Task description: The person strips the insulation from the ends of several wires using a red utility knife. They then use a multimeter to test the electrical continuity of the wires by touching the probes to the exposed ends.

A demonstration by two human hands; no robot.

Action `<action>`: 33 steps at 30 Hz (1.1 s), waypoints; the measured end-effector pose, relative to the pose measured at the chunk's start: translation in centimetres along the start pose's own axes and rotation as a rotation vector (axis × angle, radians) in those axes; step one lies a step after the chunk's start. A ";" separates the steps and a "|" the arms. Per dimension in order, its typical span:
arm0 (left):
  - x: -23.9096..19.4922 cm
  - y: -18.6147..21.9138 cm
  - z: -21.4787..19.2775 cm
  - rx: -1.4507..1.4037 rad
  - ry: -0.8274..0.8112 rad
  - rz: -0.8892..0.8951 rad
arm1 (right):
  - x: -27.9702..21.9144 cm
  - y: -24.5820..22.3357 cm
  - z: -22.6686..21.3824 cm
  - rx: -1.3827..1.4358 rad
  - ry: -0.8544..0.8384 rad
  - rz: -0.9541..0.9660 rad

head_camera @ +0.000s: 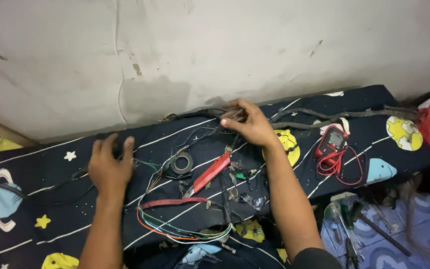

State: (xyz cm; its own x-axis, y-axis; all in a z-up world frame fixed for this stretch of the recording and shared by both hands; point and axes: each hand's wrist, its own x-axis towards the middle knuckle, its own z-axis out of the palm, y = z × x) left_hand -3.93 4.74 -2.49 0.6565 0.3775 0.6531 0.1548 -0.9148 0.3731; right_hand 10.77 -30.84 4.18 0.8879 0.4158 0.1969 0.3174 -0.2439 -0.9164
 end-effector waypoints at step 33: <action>1.8 10.0 3.9 -0.897 -0.656 -0.088 | 0.1 0.6 3.0 0.576 -0.003 -0.060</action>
State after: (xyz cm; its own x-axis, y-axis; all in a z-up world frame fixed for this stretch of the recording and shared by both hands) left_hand 1.64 -4.32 -0.16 0.9734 0.0442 0.2246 -0.1952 -0.3527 0.9152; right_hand 10.05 -28.32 2.62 0.8727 0.4172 0.2537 0.1336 0.2957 -0.9459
